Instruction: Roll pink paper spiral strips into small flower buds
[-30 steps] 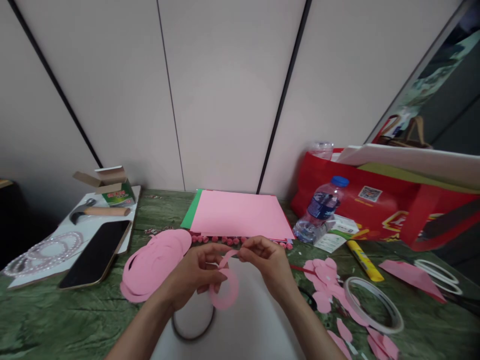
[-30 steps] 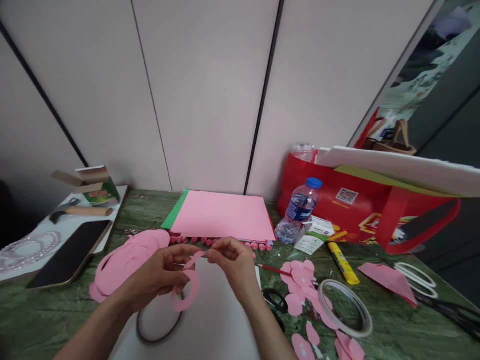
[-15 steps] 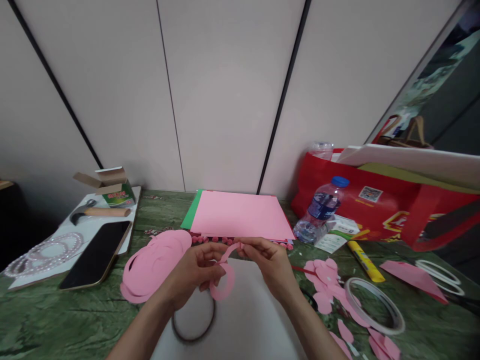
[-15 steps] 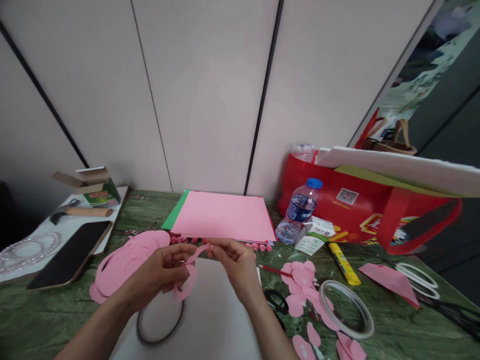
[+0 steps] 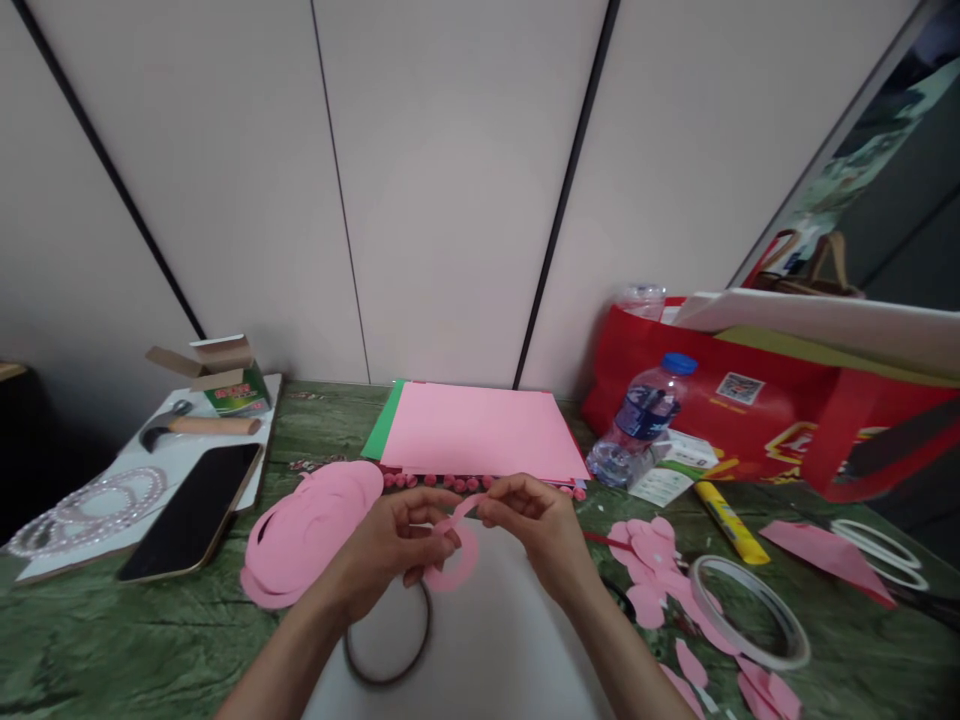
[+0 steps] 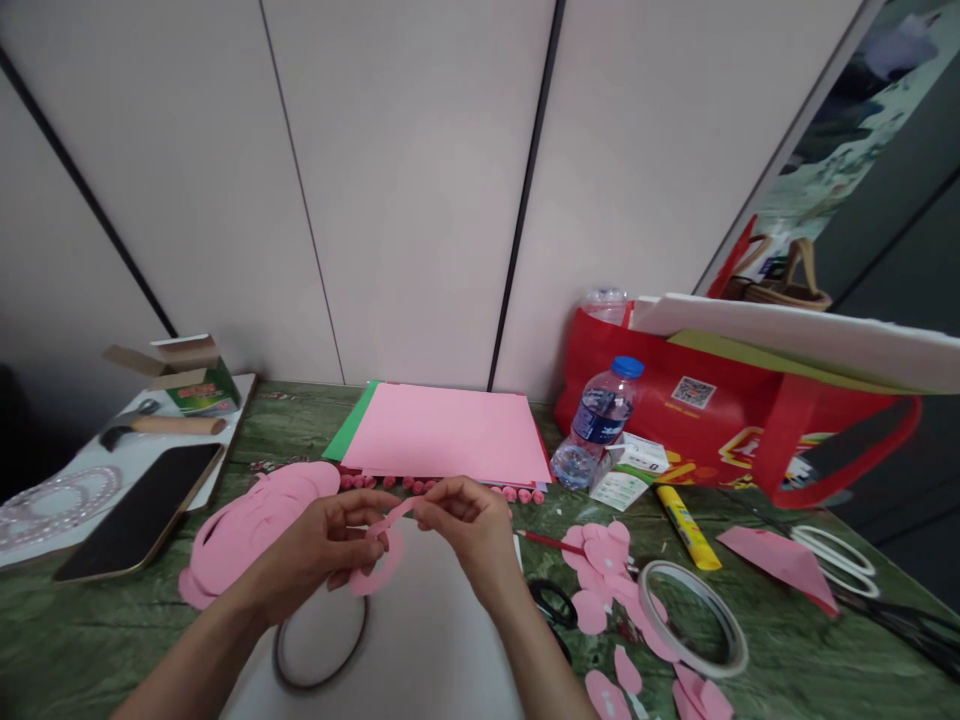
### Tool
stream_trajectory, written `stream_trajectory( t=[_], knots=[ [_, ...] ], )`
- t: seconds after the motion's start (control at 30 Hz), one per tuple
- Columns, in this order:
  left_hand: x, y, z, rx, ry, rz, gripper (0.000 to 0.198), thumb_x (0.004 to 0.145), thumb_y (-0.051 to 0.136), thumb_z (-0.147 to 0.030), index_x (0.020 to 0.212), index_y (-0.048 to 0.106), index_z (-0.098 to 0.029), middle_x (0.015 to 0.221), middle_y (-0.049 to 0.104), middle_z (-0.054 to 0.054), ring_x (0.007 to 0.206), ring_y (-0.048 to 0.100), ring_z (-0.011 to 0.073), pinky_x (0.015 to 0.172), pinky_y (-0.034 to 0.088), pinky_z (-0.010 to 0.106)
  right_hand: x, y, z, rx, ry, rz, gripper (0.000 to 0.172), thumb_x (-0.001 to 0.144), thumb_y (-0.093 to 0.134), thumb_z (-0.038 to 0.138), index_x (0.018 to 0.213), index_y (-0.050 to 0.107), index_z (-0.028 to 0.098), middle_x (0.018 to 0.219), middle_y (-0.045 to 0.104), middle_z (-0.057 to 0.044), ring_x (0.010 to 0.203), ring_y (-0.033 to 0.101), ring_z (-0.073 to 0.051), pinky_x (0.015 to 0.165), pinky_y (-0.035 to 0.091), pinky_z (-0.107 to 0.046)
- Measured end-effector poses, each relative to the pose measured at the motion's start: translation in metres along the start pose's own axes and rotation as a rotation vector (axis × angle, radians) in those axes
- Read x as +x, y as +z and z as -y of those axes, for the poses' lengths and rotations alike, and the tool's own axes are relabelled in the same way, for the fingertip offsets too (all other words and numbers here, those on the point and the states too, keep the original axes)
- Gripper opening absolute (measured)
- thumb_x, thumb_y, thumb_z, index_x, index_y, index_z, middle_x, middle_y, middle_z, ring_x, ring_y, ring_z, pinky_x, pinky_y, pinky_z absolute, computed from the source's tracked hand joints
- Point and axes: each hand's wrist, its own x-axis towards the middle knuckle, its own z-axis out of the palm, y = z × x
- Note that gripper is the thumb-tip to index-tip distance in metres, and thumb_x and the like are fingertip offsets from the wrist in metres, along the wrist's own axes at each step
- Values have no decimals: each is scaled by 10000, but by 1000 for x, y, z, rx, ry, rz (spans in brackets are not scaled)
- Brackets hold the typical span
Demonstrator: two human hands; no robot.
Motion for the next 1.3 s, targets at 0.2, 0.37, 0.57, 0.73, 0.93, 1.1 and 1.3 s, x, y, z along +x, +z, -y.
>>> stream_trajectory(
  t=[0.2, 0.37, 0.57, 0.73, 0.93, 1.1, 1.3],
  knots=[
    [1, -1, 2, -19, 7, -10, 418, 610, 684, -148, 1014, 581, -168, 705, 587, -11, 466, 439, 46, 353, 261, 147, 1, -2, -4, 0, 9, 1, 210, 625, 701, 318, 773, 658, 175, 732, 688, -32, 669, 619, -151, 664, 496, -284],
    [0, 0, 0, -6, -4, -27, 425, 605, 686, -172, 1017, 582, -175, 730, 593, -4, 482, 439, 53, 353, 238, 150, 1, -2, -6, 21, -8, 17, 212, 629, 698, 319, 783, 666, 177, 763, 693, -39, 672, 621, -153, 683, 500, -301],
    [-2, 1, -4, 41, -51, 8, 438, 592, 666, -140, 1018, 569, -177, 732, 600, -7, 471, 429, 50, 357, 218, 154, 0, 0, -1, 12, 0, 31, 173, 608, 719, 287, 710, 646, 169, 666, 667, -18, 606, 590, -129, 613, 475, -262],
    [-2, 1, -3, 9, -50, 60, 450, 568, 681, -116, 1001, 564, -151, 615, 564, -31, 477, 429, 55, 370, 230, 149, -1, 0, -1, 19, -1, 21, 164, 578, 736, 256, 657, 620, 172, 578, 627, 17, 555, 560, -110, 561, 451, -238],
    [-1, 0, 0, 77, -10, 38, 201, 677, 639, -279, 810, 632, -128, 613, 594, 1, 447, 417, 49, 382, 258, 166, 1, -2, -4, 10, -21, -42, 149, 541, 754, 234, 627, 649, 173, 601, 634, 17, 539, 552, -104, 529, 447, -227],
    [0, 0, 0, 17, 20, -42, 241, 718, 605, -350, 681, 635, -114, 620, 614, 33, 482, 457, 70, 422, 335, 185, 1, -2, -5, -15, -3, -33, 190, 598, 723, 293, 737, 681, 170, 706, 682, -31, 634, 608, -149, 623, 503, -285],
    [1, -1, 0, -100, -12, -108, 226, 646, 681, -335, 661, 620, -117, 645, 595, 10, 419, 458, 45, 369, 283, 173, 2, -3, -8, -2, -41, 14, 191, 651, 681, 316, 784, 682, 180, 752, 689, -38, 689, 620, -154, 712, 509, -327]
  ],
)
